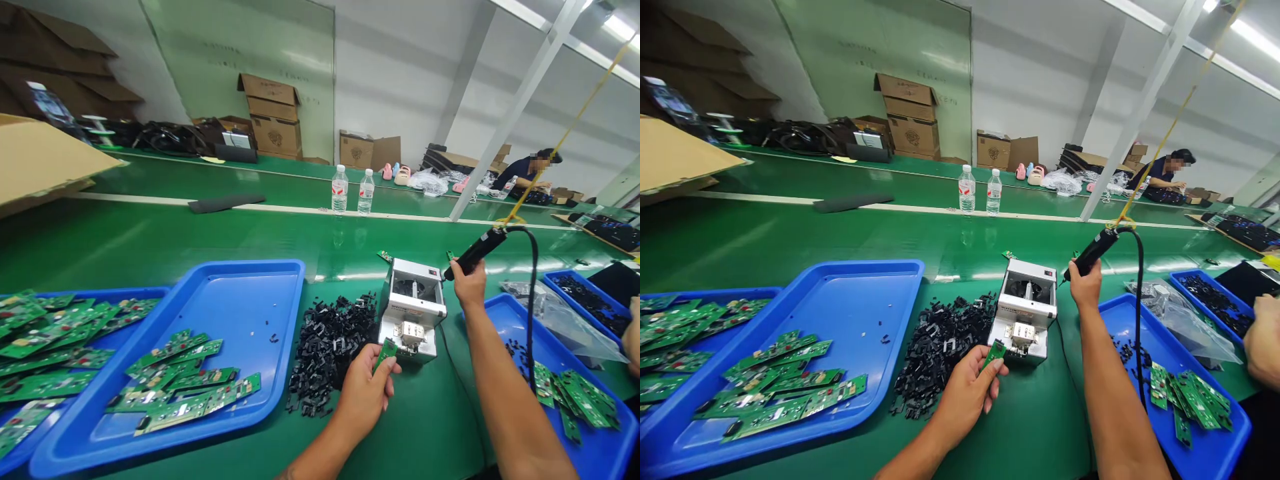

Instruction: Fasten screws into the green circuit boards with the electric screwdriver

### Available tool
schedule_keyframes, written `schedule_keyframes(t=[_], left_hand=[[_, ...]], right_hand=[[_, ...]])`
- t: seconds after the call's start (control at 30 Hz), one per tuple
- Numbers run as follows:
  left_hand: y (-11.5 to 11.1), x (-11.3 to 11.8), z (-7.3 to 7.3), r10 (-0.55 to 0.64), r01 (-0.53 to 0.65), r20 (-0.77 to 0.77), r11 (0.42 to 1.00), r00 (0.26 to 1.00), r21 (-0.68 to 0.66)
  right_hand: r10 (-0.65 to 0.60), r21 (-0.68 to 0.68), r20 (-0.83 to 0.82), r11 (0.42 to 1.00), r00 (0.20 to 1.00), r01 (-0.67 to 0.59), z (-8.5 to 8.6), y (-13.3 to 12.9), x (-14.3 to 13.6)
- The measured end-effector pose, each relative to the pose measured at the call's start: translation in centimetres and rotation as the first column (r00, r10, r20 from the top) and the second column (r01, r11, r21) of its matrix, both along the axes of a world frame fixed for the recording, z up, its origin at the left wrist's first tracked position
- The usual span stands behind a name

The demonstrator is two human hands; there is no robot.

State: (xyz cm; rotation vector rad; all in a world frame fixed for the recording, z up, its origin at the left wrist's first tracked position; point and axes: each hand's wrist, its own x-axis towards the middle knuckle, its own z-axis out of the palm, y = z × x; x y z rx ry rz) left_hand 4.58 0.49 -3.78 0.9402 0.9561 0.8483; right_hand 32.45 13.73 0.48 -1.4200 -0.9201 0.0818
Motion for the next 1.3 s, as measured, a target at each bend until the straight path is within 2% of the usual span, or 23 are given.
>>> schedule_keyframes(t=[0.1, 0.17, 0.2, 0.23, 0.3, 0.33, 0.4, 0.5, 0.6, 0.73, 0.87, 1.0, 1.07, 1.23, 1.3], left_hand=[[0.0, -0.1, 0.4, -0.013, 0.013, 0.013, 1.000, 1.000, -0.015], [0.0, -0.1, 0.5, -0.018, 0.019, 0.024, 0.999, 1.000, -0.031], [0.0, 0.0, 0.6, -0.019, 0.020, 0.031, 0.999, 0.999, -0.039], [0.1, 0.0, 0.6, -0.018, 0.019, 0.039, 0.999, 0.999, -0.044], [0.1, 0.2, 0.5, -0.011, 0.014, 0.056, 0.999, 0.998, -0.049], [0.1, 0.3, 0.4, -0.008, 0.011, 0.063, 0.999, 0.998, -0.052], [0.1, 0.3, 0.3, 0.000, 0.004, 0.073, 0.998, 0.997, -0.060], [0.1, 0.4, 0.1, 0.007, -0.001, 0.086, 0.998, 0.996, -0.067], [0.1, 0.5, 0.1, 0.006, -0.001, 0.088, 0.998, 0.996, -0.058], [0.1, 0.5, 0.3, 0.008, -0.003, 0.083, 0.998, 0.997, -0.069], [0.1, 0.5, 0.6, -0.008, 0.013, 0.067, 0.997, 0.998, -0.077], [0.1, 0.4, 0.8, -0.012, 0.017, 0.060, 0.997, 0.998, -0.076], [0.0, 0.5, 0.8, -0.020, 0.023, 0.047, 0.997, 0.999, -0.068], [-0.1, 0.6, 0.6, -0.005, 0.006, 0.036, 0.999, 0.999, -0.048], [-0.1, 0.6, 0.6, -0.006, 0.008, 0.034, 0.999, 0.999, -0.043]], right_hand=[[-0.065, 0.097, 0.041, 0.993, 0.997, 0.061, 1.6, -4.1, -0.7], [-0.039, 0.159, 0.041, 0.987, 0.998, 0.032, 3.1, -7.0, -2.1], [0.015, 0.189, 0.030, 0.982, 0.999, -0.020, 3.9, -8.3, -3.1], [0.154, 0.224, -0.017, 0.964, 0.988, -0.146, 4.6, -9.4, -4.4], [0.409, 0.232, -0.119, 0.897, 0.905, -0.376, 5.7, -11.3, -7.3], [0.494, 0.224, -0.160, 0.861, 0.855, -0.456, 5.9, -11.9, -8.9], [0.556, 0.225, -0.177, 0.826, 0.812, -0.517, 5.6, -12.7, -11.9], [0.500, 0.308, -0.022, 0.827, 0.866, -0.470, 4.3, -13.1, -14.7], [0.426, 0.382, 0.134, 0.811, 0.895, -0.444, 3.0, -13.0, -15.5], [0.346, 0.309, 0.238, 0.859, 0.907, -0.409, 1.8, -12.7, -15.2], [0.320, 0.202, 0.159, 0.915, 0.934, -0.348, 1.3, -12.5, -15.3], [0.379, 0.143, -0.005, 0.916, 0.925, -0.374, 1.8, -12.8, -15.7], [0.402, 0.173, -0.051, 0.905, 0.914, -0.388, 2.3, -13.1, -15.9], [0.390, 0.381, -0.056, 0.859, 0.919, -0.341, 3.8, -13.6, -17.0], [0.399, 0.407, -0.054, 0.846, 0.916, -0.345, 4.1, -13.5, -17.5]])
